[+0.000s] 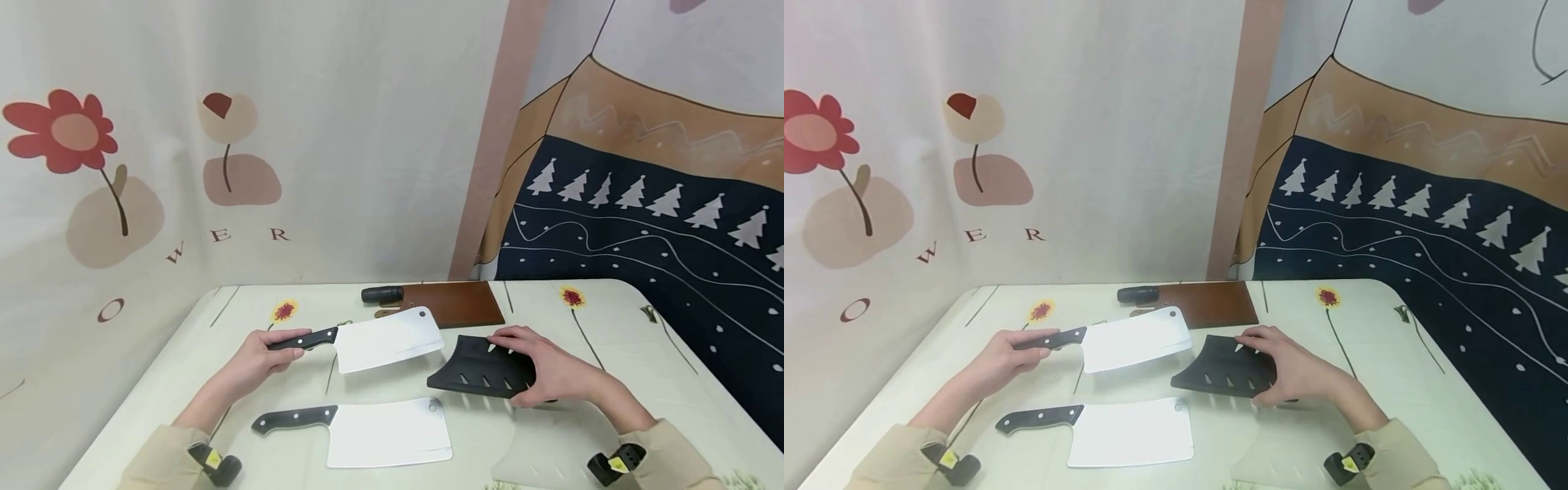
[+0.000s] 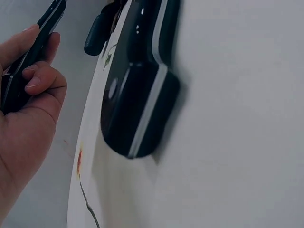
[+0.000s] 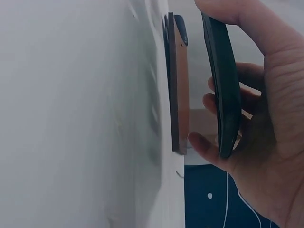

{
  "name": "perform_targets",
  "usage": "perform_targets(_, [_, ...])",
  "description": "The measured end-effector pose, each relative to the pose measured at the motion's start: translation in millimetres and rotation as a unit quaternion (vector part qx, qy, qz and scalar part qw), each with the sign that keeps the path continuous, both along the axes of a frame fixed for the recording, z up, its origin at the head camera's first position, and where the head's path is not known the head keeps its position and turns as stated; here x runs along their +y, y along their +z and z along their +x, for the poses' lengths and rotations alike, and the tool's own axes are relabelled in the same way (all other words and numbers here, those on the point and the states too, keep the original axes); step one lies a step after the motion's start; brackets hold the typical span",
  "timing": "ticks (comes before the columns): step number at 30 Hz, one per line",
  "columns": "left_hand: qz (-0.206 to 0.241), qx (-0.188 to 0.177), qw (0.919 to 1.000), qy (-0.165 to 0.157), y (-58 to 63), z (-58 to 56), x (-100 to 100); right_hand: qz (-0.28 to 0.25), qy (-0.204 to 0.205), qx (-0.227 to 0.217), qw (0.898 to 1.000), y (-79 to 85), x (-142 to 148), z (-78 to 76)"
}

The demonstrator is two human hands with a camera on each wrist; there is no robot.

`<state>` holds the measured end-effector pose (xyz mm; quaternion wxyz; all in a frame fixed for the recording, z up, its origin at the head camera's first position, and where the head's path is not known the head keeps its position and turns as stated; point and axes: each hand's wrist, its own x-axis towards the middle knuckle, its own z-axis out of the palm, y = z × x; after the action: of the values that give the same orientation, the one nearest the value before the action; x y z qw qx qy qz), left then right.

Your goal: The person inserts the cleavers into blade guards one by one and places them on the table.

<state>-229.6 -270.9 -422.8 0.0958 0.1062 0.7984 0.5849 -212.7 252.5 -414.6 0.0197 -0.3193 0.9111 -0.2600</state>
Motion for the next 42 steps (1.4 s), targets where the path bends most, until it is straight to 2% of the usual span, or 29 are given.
perform_targets(11, [0.031, 0.005, 0.9994, -0.014, 3.2, -3.0, 6, -0.006, 0.011, -0.005, 1.0, -1.4, -8, -0.6])
perform_targets(27, [0.019, 0.011, 0.9997, -0.007, -2.1, -2.8, 6, -0.008, 0.015, -0.005, 1.0, -0.6, -13, 0.9])
perform_targets(42, [0.053, -0.006, 0.9986, 0.005, -6.5, -1.3, 13, -0.004, -0.028, -0.005, 1.0, -2.0, -19, 1.4])
